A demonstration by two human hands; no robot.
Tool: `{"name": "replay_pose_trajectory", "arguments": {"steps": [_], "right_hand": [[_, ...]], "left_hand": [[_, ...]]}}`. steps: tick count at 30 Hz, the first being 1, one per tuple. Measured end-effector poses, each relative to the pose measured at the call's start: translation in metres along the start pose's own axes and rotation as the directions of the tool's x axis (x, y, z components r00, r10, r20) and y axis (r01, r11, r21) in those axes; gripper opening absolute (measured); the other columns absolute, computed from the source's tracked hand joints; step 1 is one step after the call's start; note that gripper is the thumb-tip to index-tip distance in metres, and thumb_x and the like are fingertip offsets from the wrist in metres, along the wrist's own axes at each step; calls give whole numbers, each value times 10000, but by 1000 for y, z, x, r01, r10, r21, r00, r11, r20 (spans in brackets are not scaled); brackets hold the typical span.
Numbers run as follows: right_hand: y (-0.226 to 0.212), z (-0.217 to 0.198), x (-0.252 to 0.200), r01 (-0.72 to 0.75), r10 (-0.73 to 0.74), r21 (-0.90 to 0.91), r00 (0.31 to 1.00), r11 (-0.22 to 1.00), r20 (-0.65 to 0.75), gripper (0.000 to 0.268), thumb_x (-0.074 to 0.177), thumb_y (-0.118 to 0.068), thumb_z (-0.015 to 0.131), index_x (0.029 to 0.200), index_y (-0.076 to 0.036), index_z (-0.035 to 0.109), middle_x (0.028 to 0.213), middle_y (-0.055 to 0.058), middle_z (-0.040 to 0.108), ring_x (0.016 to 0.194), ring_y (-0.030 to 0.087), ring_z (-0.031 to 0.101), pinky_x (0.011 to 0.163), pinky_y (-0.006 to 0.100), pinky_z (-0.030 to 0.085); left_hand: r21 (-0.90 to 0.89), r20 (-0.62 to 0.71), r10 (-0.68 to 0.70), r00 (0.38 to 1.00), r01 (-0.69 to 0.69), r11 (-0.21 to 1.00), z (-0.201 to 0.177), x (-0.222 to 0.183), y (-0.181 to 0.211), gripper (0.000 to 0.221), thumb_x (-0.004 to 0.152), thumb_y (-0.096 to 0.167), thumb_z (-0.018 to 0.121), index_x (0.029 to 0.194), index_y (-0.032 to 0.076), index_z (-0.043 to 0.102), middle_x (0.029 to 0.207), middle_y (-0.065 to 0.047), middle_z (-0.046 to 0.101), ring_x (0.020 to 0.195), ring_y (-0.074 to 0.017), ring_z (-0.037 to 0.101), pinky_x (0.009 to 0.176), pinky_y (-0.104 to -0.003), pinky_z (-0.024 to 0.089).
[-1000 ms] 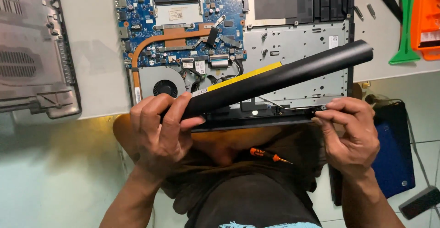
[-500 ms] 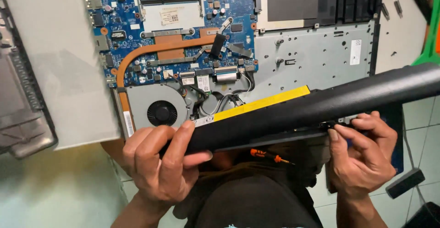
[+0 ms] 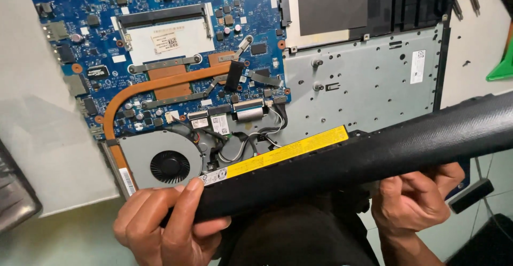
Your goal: Disassembling a laptop by removing screws, the battery, and disconnecting internal cables and speakers.
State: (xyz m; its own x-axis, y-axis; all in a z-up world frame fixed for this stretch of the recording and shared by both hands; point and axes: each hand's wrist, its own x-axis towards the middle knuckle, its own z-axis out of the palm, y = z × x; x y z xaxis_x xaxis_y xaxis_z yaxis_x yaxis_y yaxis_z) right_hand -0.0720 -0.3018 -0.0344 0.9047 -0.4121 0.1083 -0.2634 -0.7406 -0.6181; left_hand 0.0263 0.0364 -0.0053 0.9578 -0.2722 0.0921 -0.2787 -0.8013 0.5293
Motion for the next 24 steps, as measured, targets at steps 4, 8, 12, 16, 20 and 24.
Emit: {"name": "replay_pose_trajectory", "arguments": {"steps": [4, 8, 12, 16, 20, 24], "right_hand": [[-11, 9, 9, 7, -6, 34, 1000, 999, -26, 88, 977, 35, 698, 936, 45, 620, 1404, 202, 428, 1068, 248, 415, 875, 304, 374], [-11, 8, 11, 79, -79, -8, 997, 997, 10, 59, 971, 22, 683, 981, 14, 625, 1415, 199, 398, 1457, 353, 362, 1363, 521, 321], [-5, 8, 10, 95, -95, -6, 995, 995, 12, 71, 980, 47, 682, 992, 3, 626, 1405, 182, 414, 1471, 336, 368, 1343, 486, 337], [-12, 5, 15, 130, -129, -76, 992, 989, 15, 70, 966, 30, 721, 970, 37, 652, 1328, 208, 475, 1403, 372, 413, 1314, 532, 356], [-22, 1, 24, 205, -196, -167, 978, 964, 67, 95, 950, 26, 777, 986, 49, 692, 1168, 203, 581, 1272, 393, 535, 1374, 575, 294], [-25, -2, 30, 263, -246, -201, 963, 944, 108, 134, 927, 54, 815, 960, 40, 686, 1081, 199, 640, 1227, 414, 589, 1376, 583, 296]], "left_hand": [[32, 61, -46, 997, 44, 999, -3, -5, 0, 454, 991, 475, 597, 1301, 145, 573, 1175, -81, 467, 857, -168, 573, 795, -339, 507], [17, 65, -104, 992, 103, 995, -5, -1, -2, 444, 984, 450, 592, 1278, 118, 595, 1104, -78, 507, 790, -157, 562, 736, -323, 479], [7, 84, -95, 992, 95, 995, -6, 0, -4, 446, 987, 432, 609, 1287, 104, 578, 1113, -78, 488, 778, -146, 561, 720, -305, 476], [4, 100, -74, 992, 74, 997, -5, -3, -9, 479, 974, 453, 623, 1296, 102, 571, 1109, -81, 496, 773, -146, 582, 698, -300, 496], [3, 62, -89, 994, 89, 996, -3, 1, -4, 452, 983, 429, 627, 1286, 95, 587, 1099, -87, 509, 740, -144, 549, 682, -310, 465], [79, 52, -137, 989, 132, 988, -2, -1, 6, 452, 1003, 444, 577, 1296, 101, 601, 1165, -99, 481, 990, -220, 520, 892, -379, 449]]}}
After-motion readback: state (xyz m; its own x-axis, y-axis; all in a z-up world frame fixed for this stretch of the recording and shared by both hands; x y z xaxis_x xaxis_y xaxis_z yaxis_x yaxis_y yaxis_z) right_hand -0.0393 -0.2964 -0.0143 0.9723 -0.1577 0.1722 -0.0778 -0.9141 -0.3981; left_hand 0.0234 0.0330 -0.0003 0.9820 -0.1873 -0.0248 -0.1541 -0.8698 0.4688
